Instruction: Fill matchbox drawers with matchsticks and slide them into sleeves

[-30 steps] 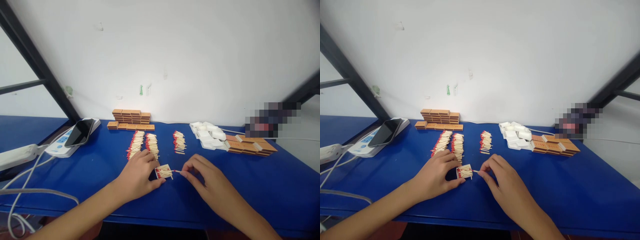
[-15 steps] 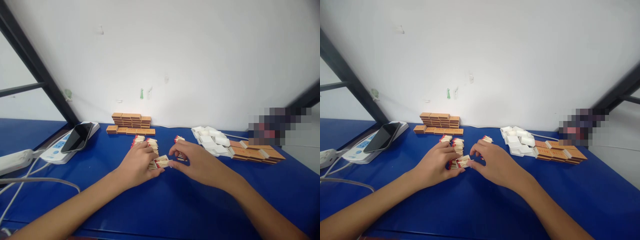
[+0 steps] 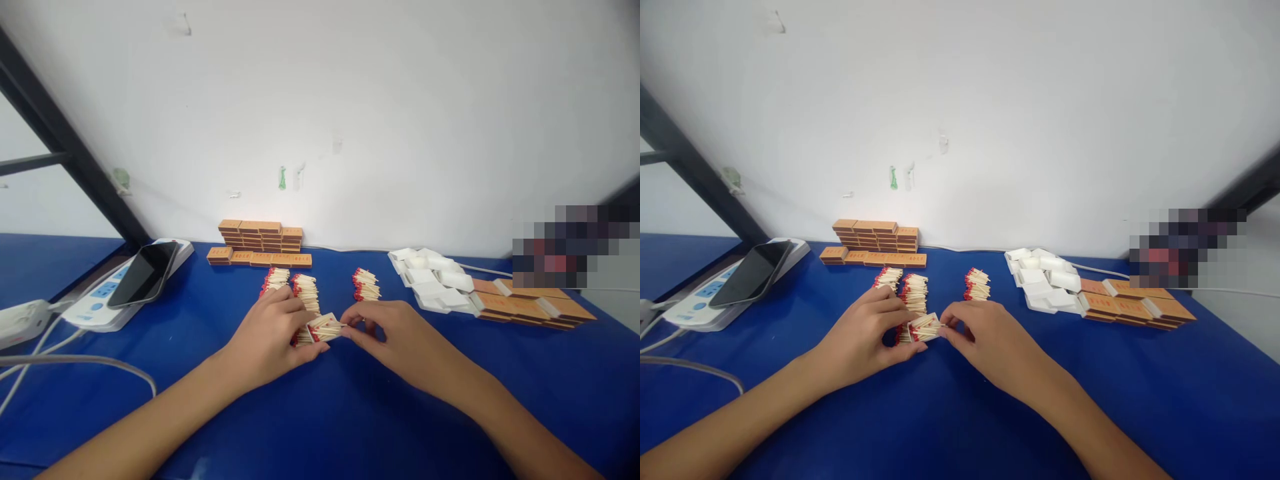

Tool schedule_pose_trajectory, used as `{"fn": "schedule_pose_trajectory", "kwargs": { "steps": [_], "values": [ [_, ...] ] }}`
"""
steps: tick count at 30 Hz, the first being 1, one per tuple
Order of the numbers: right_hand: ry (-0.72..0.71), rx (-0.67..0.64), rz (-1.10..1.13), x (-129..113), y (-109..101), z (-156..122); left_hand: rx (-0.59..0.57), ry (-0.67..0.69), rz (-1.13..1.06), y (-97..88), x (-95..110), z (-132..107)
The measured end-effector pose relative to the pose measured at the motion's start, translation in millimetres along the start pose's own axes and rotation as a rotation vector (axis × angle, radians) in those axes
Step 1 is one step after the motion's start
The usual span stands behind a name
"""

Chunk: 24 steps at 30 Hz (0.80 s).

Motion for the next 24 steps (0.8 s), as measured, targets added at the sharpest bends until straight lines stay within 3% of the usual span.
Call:
{"fn": "schedule_pose_trajectory", "kwargs": {
  "steps": [6, 13, 21, 24],
  "values": [
    [0.007, 0.071, -0.038, 2, 0, -3, 0.019, 0.010, -0.014, -0.7, 0, -1],
    [0.022, 0.253, 0.021, 3, -14, -2, 0.040, 0.014, -0.038, -2.0, 1, -2],
    [-0.008, 0.168, 0.143, 0, 13, 3, 0.061, 0.027, -0.046, -1.9, 3, -2],
    [-0.005, 0.156, 0.153, 2, 14, 4, 0.069, 0.041, -0.051, -1.4, 3, -2]
  ]
}}
Point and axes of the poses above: each hand's wrist, its own z-axis towards the middle knuckle, its own y-axis out of the palm, x = y × z, the point moved 5 cm from there along z, towards the middle knuckle, and after that the axes turned 14 degrees about -z, right-handed, at the moved point
